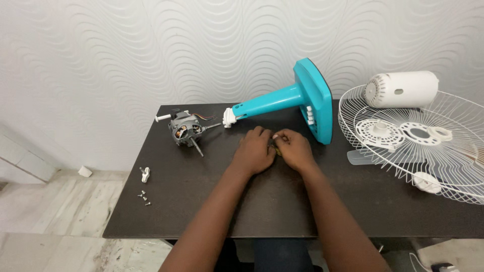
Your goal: The person assembles an electric fan by attaching a white plastic motor housing to the motor and tightening it with a yellow screwdriver. The person then secures the assembly with screws, using the screwdriver to fasten each screw into the housing.
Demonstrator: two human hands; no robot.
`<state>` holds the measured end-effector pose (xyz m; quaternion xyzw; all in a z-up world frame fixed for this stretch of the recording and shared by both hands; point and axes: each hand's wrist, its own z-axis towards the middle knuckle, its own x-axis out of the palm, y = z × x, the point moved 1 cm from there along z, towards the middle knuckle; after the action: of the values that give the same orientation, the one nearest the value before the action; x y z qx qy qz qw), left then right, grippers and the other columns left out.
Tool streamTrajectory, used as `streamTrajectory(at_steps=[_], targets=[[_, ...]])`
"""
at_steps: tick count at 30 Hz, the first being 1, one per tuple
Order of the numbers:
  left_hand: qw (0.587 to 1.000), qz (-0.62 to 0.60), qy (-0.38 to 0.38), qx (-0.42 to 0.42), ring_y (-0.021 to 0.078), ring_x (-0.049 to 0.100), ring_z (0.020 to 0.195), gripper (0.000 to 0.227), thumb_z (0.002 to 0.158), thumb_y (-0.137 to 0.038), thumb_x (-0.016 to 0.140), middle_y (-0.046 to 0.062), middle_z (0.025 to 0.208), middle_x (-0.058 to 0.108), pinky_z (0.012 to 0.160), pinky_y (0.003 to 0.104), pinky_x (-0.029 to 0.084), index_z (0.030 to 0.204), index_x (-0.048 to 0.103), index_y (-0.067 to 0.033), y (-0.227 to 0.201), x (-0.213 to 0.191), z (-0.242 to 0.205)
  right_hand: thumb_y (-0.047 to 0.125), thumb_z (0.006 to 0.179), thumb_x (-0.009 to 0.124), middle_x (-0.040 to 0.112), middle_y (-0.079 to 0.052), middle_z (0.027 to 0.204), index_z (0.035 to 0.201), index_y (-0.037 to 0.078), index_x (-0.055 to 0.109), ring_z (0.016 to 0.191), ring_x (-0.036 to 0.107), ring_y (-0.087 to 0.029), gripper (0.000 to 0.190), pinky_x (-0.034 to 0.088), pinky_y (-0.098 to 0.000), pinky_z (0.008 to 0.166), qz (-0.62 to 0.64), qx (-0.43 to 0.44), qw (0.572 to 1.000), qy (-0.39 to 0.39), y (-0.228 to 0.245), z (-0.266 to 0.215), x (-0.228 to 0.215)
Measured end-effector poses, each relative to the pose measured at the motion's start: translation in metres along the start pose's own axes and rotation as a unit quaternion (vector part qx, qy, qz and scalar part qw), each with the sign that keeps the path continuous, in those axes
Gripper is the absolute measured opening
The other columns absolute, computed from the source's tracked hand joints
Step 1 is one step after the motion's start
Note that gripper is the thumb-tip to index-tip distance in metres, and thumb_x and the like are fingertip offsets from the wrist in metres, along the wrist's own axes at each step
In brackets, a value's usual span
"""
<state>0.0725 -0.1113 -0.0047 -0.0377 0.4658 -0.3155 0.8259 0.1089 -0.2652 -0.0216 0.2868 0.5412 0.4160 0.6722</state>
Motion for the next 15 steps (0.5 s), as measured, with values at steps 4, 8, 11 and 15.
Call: streamTrajectory(at_steps=[4, 8, 11, 15], targets=[[0.999, 0.019, -0.029, -0.014, 0.0372, 0.060, 0.102, 0.025, 0.088, -0.023, 0.063, 0.015, 0.106, 0.064, 0.089, 0.055, 0.046, 0.106, 0.066, -0.0054, 0.003, 0.018, 0.005, 0.028, 0.091, 0.069, 0.078, -0.008, 0.089, 0.107, 0.005, 0.076, 0.079, 0.073, -0.018, 0.029, 0.055, -0.0323, 0.074, 0.009, 0.001, 1.000, 0.000, -0.001, 0.000, -0.002], [0.999, 0.020, -0.036, -0.006, 0.0363, 0.060, 0.102, 0.021, 0.090, -0.022, 0.062, 0.015, 0.104, 0.064, 0.092, 0.053, 0.045, 0.102, 0.068, -0.0055, 0.006, 0.022, 0.004, 0.026, 0.092, 0.070, 0.078, -0.008, 0.087, 0.107, 0.005, 0.076, 0.077, 0.072, -0.017, 0.026, 0.056, -0.0308, 0.073, 0.030, -0.010, 0.999, -0.011, 0.000, -0.003, -0.001], [0.997, 0.021, -0.068, 0.013, 0.0356, 0.061, 0.105, 0.020, 0.090, -0.021, 0.063, 0.014, 0.104, 0.065, 0.096, 0.052, 0.045, 0.100, 0.070, -0.0058, 0.004, 0.021, 0.000, 0.022, 0.092, 0.071, 0.076, -0.008, 0.086, 0.105, 0.004, 0.076, 0.075, 0.071, -0.017, 0.022, 0.055, -0.0307, 0.070, 0.032, -0.058, 0.996, -0.055, 0.003, -0.011, 0.001], [0.994, 0.003, -0.101, 0.043, 0.0344, 0.061, 0.107, 0.020, 0.089, -0.019, 0.064, 0.013, 0.107, 0.067, 0.096, 0.050, 0.045, 0.101, 0.072, -0.0053, -0.001, 0.013, -0.004, 0.015, 0.093, 0.072, 0.070, -0.009, 0.086, 0.099, 0.002, 0.075, 0.067, 0.065, -0.019, 0.015, 0.054, -0.0333, 0.063, -0.005, -0.156, 0.976, -0.150, 0.015, -0.025, 0.001]])
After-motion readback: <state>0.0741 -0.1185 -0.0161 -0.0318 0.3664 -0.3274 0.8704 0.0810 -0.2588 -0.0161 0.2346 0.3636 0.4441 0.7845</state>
